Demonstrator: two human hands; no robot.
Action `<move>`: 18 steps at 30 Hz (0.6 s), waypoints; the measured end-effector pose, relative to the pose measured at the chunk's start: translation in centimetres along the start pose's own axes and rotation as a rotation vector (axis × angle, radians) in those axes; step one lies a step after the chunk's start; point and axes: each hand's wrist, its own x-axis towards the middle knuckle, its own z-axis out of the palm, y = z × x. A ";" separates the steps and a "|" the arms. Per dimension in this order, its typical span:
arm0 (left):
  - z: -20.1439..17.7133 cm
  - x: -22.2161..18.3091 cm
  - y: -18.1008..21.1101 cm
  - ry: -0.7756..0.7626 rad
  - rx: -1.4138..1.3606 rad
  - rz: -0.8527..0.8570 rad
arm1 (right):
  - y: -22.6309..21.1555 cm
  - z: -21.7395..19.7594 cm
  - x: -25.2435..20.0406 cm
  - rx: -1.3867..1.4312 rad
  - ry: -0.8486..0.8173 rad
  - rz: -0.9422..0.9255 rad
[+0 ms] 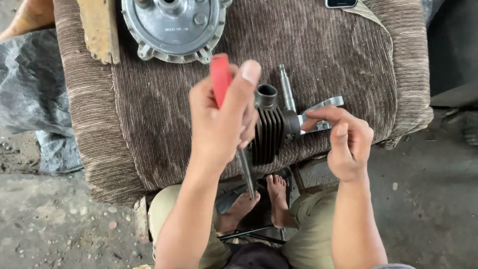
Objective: Cleaning the cooling fins of a motorcycle engine cylinder using a wire brush.
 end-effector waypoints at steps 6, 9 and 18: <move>1.2 -0.7 -0.8 -0.041 0.105 -0.027 | -1.3 0.0 0.6 -0.114 -0.075 0.082; 0.3 -0.8 -1.0 -0.049 0.118 0.027 | -1.2 0.2 0.6 -0.221 -0.141 0.109; 2.1 -1.1 -1.5 -0.099 0.265 0.048 | -0.8 0.6 1.3 -0.357 -0.239 0.043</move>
